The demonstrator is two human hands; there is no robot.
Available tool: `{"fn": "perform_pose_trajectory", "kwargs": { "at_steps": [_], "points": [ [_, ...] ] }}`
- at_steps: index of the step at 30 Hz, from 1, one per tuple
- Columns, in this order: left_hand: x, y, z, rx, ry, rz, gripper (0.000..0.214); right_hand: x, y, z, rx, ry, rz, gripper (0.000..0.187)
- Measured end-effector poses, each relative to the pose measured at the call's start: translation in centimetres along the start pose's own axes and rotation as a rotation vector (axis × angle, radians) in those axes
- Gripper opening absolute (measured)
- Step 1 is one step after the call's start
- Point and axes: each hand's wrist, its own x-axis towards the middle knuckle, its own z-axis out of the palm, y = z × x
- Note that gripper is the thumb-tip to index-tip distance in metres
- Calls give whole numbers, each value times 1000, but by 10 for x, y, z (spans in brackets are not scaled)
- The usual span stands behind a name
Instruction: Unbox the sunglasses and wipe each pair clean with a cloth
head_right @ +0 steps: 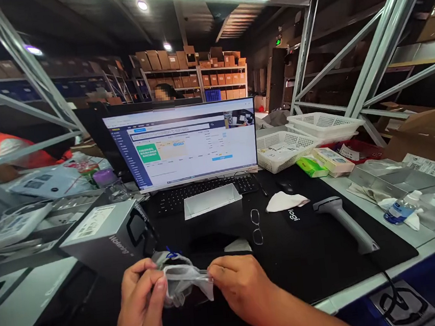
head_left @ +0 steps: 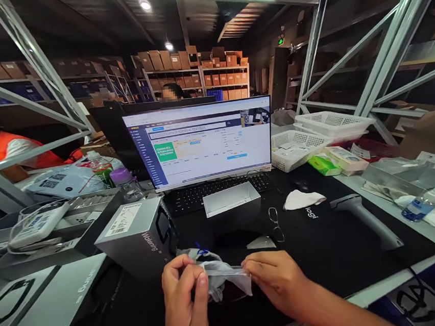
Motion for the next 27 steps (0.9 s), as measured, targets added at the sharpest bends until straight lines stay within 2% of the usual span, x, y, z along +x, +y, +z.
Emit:
{"fn": "perform_pose_trajectory", "kwargs": {
  "at_steps": [3,5,7,10,13,16,18,22,24,27],
  "points": [
    [0,-6,-7,-44,-49,-36,29,14,2,-19,-145,-182,-135,24],
    [-2,-8,-9,-31,-65,19,29,24,1,-27,-183,-181,-129,25],
    [-5,-6,-8,-7,-51,66,29,32,-1,-28,-123,-82,-17,26],
    [-13,4,-2,-4,-55,65,33,36,-5,-20,11,57,219,22],
    [-21,14,5,-24,-82,23,38,30,-7,-7,59,79,303,23],
    [-25,16,6,-47,-26,0,41,21,-5,-1,73,50,203,26],
    [-25,13,3,-55,37,-17,43,18,-3,-4,36,-27,112,25],
    [-22,13,-1,-60,68,-39,45,25,-7,-18,-186,-199,-177,25],
    [-21,14,-1,-68,43,-22,46,32,-14,-21,-290,-156,-273,26],
    [-24,15,2,-42,53,34,47,39,-21,-18,-375,-101,-342,25]
  ]
}}
